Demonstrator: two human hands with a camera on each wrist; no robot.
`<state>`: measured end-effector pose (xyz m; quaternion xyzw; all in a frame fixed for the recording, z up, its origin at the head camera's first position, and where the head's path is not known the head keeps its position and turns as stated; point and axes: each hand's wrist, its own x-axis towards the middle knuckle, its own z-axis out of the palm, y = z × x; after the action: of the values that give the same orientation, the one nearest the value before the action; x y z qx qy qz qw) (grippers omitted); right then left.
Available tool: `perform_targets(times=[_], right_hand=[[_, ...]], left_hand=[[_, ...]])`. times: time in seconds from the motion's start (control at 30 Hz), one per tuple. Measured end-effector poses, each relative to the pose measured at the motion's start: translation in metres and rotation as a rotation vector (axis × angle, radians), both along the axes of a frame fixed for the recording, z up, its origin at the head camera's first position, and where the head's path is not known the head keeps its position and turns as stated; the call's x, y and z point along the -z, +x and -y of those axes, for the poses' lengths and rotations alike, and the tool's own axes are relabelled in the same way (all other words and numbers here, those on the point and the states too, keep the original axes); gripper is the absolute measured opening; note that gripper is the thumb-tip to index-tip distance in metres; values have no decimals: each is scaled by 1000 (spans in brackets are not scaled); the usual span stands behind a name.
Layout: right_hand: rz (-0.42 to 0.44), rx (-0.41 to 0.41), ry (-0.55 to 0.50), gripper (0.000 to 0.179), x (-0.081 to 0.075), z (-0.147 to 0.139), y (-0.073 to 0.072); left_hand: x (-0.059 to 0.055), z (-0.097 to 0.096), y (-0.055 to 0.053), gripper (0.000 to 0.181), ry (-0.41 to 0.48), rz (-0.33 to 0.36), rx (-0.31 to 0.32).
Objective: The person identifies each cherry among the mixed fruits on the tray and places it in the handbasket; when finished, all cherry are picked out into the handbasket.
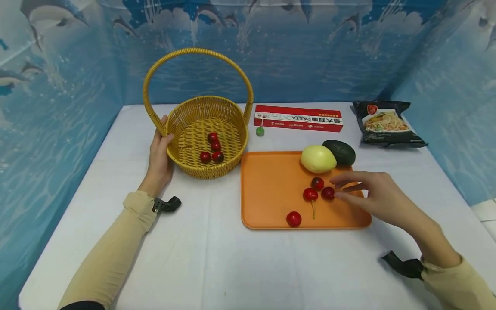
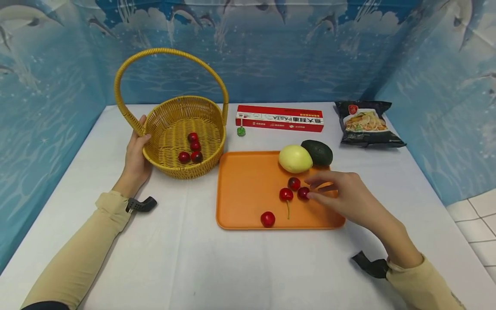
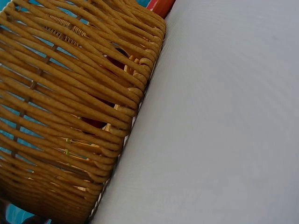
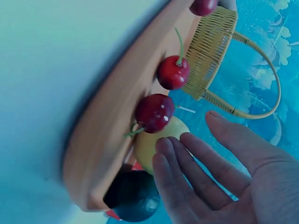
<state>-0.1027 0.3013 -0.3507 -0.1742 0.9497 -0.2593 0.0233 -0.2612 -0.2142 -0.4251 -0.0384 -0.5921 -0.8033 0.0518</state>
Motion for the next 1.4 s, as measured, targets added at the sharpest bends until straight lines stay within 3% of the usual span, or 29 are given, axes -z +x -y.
perform_targets(times=[0.2, 0.53, 0.7, 0.87, 1.13, 1.4], right_hand=[[94, -17, -10, 38, 9, 4, -1], [75, -62, 41, 39, 17, 10, -4], [90, -75, 70, 37, 14, 12, -4], [55, -80, 44, 37, 0, 8, -5], [-67, -108, 35, 37, -32, 24, -31], [-59, -197, -48, 32, -51, 73, -71]], left_hand=[[0, 0, 1, 64, -9, 5, -5], [1, 0, 1, 64, -14, -2, -2], [1, 1, 2, 64, -20, -1, -3], [1, 0, 1, 64, -23, -2, -1], [0, -1, 2, 65, -10, 4, -4], [1, 0, 1, 65, -15, 3, 2]])
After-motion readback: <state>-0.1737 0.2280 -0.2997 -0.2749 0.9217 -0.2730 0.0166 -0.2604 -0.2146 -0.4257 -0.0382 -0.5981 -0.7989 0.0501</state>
